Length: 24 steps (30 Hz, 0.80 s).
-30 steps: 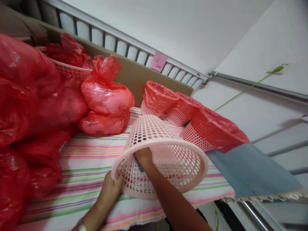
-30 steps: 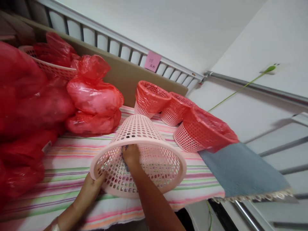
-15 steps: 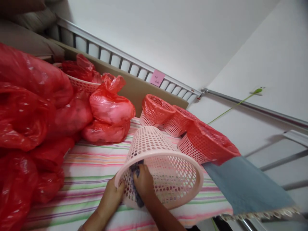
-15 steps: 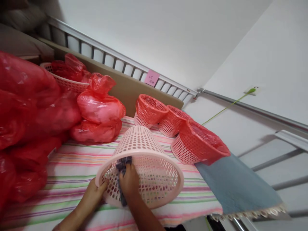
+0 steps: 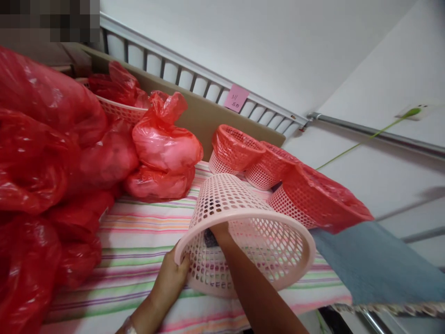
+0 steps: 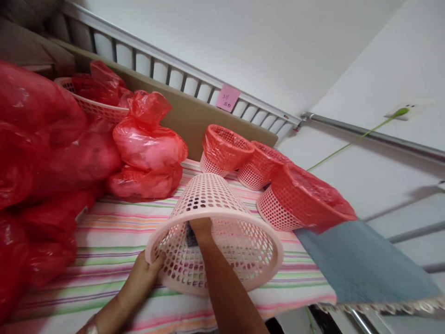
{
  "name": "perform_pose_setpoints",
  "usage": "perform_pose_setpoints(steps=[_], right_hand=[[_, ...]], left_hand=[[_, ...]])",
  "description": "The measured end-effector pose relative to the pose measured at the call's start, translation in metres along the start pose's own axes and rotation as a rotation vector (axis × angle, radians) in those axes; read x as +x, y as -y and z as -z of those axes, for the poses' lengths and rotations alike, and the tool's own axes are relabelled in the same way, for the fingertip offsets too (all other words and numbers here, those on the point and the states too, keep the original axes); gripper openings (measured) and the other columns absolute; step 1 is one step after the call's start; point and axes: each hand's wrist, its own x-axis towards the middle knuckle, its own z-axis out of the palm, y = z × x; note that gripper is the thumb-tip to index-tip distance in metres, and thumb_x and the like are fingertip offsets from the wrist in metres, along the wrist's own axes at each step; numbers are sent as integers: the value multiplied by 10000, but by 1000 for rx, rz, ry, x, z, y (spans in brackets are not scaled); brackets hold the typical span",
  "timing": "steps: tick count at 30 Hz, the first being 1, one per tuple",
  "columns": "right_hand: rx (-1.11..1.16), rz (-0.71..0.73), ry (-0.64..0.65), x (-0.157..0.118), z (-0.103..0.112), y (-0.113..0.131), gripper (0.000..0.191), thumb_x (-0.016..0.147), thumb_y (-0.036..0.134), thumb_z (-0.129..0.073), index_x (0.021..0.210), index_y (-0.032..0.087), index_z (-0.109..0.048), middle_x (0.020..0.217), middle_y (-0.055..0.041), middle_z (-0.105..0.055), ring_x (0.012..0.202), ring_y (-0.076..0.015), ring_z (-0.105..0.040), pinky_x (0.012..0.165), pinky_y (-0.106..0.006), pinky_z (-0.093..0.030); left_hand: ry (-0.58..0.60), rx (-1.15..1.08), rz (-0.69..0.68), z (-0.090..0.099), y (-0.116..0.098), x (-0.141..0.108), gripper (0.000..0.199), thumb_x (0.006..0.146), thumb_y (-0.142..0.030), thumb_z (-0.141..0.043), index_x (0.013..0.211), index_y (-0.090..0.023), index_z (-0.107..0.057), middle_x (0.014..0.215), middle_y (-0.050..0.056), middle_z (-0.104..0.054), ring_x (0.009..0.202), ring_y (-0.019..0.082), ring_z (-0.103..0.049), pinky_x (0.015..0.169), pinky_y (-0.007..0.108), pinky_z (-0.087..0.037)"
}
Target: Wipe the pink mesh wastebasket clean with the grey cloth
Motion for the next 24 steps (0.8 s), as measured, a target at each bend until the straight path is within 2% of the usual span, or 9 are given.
perform_pose_setpoints(steps=[4, 8, 10, 12, 14, 16, 21, 24], right_hand=[[-40, -31, 41, -59, 12, 13, 329, 787, 365, -504, 1062, 202, -581, 1003, -86, -663, 967, -236, -603, 824, -319, -429], [-110, 67, 112, -131, 22, 12, 312, 738, 279, -511, 1035, 204, -573, 969, -77, -643, 912, -233, -604, 779, -306, -425], [-135, 125, 133, -153, 26, 9, 291, 708, 247, -526, 992, 212, -582, 942, -67, -635, 901, -228, -597, 779, -298, -416], [-147, 161, 135, -159, 27, 8, 273, 690, 233, -533, 958, 220, -584, 915, -56, -631, 884, -224, -593, 769, -292, -411], [-155, 175, 115, -150, 25, 10, 250, 693, 239, -524, 935, 220, -584, 902, -54, -629, 872, -222, -594, 757, -292, -414], [-163, 169, 77, -128, 21, 14, 249, 708, 258, -514, 942, 214, -587, 913, -60, -633, 876, -223, -597, 756, -297, -421], [-161, 116, -10, -48, 11, 16, 310, 753, 337, -526, 1022, 205, -609, 988, -72, -658, 940, -238, -595, 806, -319, -434], [-150, 60, -59, -9, 6, 12, 321, 832, 348, -446, 1083, 217, -598, 1131, -68, -621, 1080, -234, -533, 912, -340, -387]], left_hand=[[-35, 5, 16, -2, 7, 0, 310, 748, -250, -461, 943, -93, -643, 787, 72, -709, 764, 218, -649, 717, 290, -503], [-46, 33, 32, -2, 5, -2, 300, 745, -256, -468, 919, -101, -656, 715, 50, -701, 661, 201, -637, 620, 270, -495], [-42, 67, 16, 1, 0, -3, 288, 741, -254, -477, 909, -110, -661, 686, 36, -695, 635, 192, -629, 597, 257, -484], [-34, 93, 3, 5, -6, -2, 271, 734, -246, -480, 892, -122, -663, 666, 24, -690, 615, 185, -622, 575, 245, -474], [-22, 100, 1, 9, -11, 0, 235, 721, -232, -476, 826, -135, -663, 649, 17, -683, 609, 183, -618, 561, 239, -468], [-11, 101, 8, 14, -14, 4, 208, 704, -219, -471, 768, -144, -655, 648, 16, -679, 616, 185, -617, 559, 237, -465], [32, 163, -4, 21, -18, 10, 232, 685, -184, -460, 793, -141, -660, 663, 16, -673, 647, 191, -613, 611, 253, -467], [57, 185, -9, 25, -18, 11, 199, 687, -186, -468, 745, -147, -655, 640, 11, -663, 628, 180, -601, 609, 249, -463]])
